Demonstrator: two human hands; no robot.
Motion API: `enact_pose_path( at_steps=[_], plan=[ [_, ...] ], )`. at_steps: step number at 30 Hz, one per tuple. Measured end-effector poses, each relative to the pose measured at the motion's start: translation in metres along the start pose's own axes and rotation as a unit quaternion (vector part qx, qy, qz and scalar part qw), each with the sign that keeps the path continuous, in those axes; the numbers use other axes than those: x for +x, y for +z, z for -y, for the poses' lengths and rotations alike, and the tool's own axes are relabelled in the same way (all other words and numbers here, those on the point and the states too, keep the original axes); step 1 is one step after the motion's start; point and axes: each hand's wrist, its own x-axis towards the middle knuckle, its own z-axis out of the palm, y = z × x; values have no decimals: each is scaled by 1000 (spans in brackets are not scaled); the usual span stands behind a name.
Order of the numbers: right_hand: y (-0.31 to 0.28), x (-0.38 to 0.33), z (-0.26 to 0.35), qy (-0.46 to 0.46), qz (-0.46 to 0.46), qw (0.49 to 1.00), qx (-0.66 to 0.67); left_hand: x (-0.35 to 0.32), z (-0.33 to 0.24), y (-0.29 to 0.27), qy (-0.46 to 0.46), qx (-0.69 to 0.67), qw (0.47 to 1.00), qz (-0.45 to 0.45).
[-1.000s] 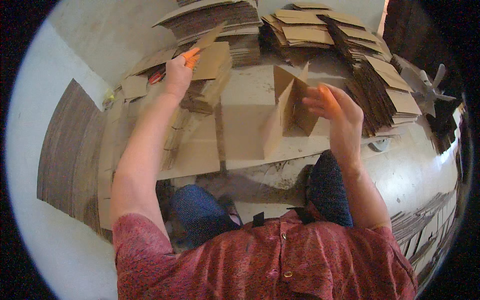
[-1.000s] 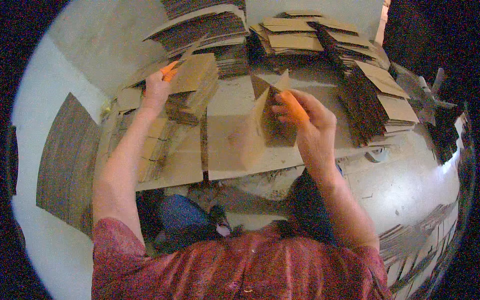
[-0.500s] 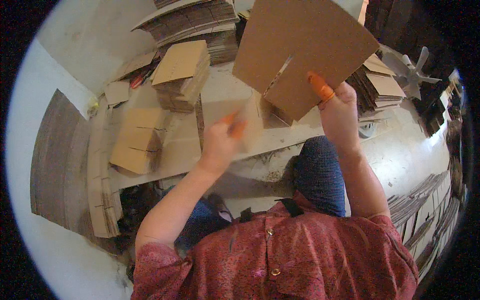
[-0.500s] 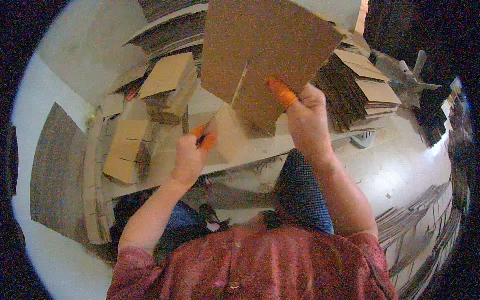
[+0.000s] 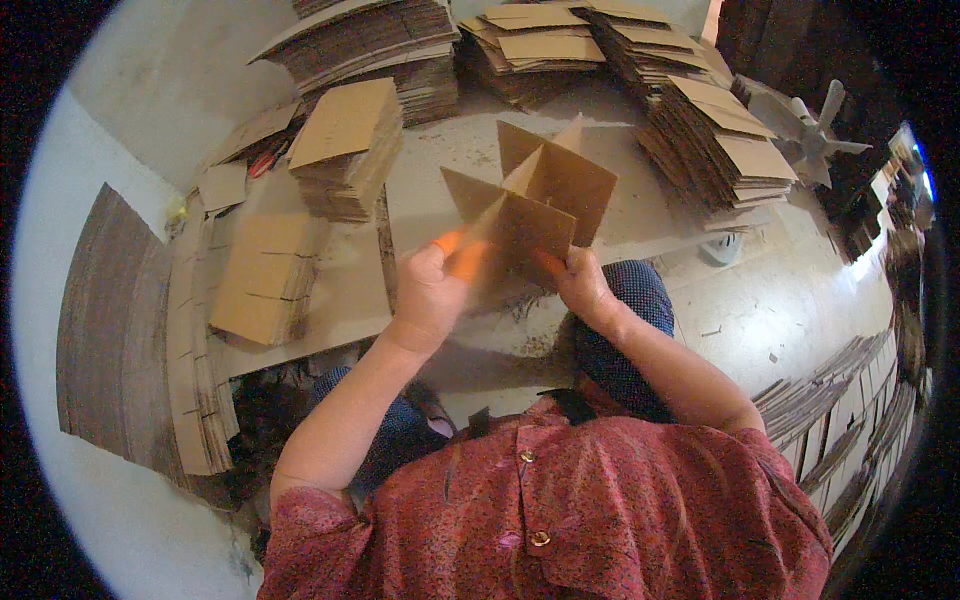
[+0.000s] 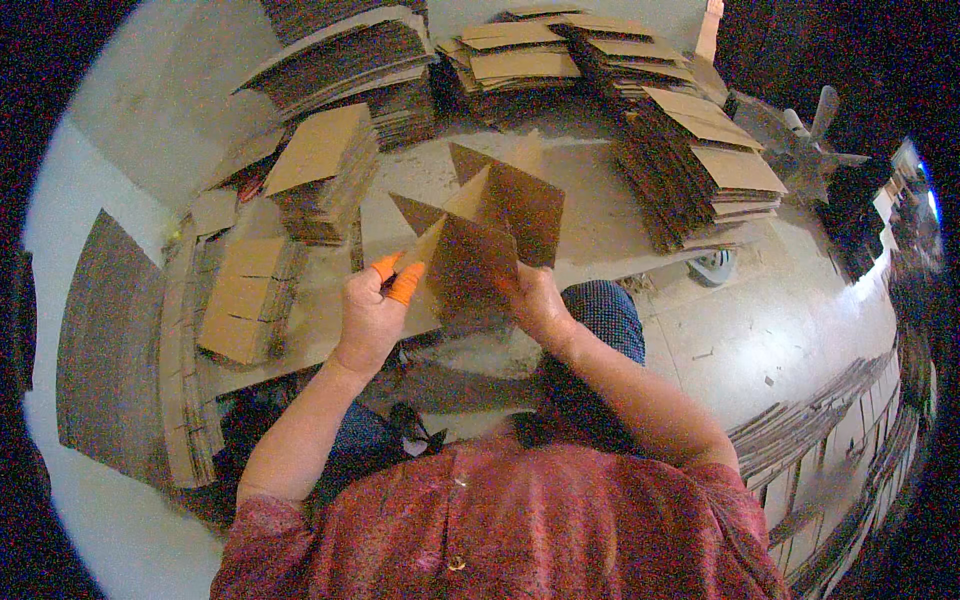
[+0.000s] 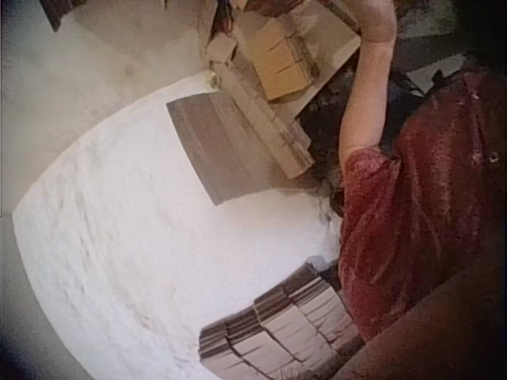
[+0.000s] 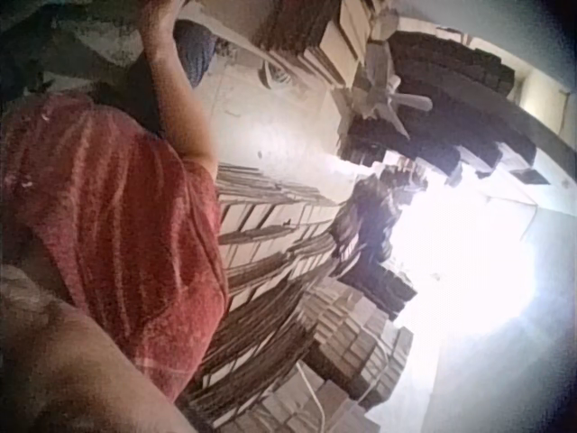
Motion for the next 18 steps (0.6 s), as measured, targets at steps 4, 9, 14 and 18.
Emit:
enact_pose_path(
  at_steps=[4, 9, 14, 18],
  plan=[
    [-11, -2, -1, -67, 8, 991, -115, -2, 7, -2, -14, -72, 997, -16],
    [-67, 14, 71, -195, -247, 946, -77, 8, 24, -1, -94, -213, 971, -55],
    [-72, 54, 86, 29, -37, 992, 115, 15, 11, 43, -83, -199, 974, 73],
    [-56, 43, 84, 82, 161, 979, 95, 11, -15, 75, -50, -237, 960, 144]
  ],
)
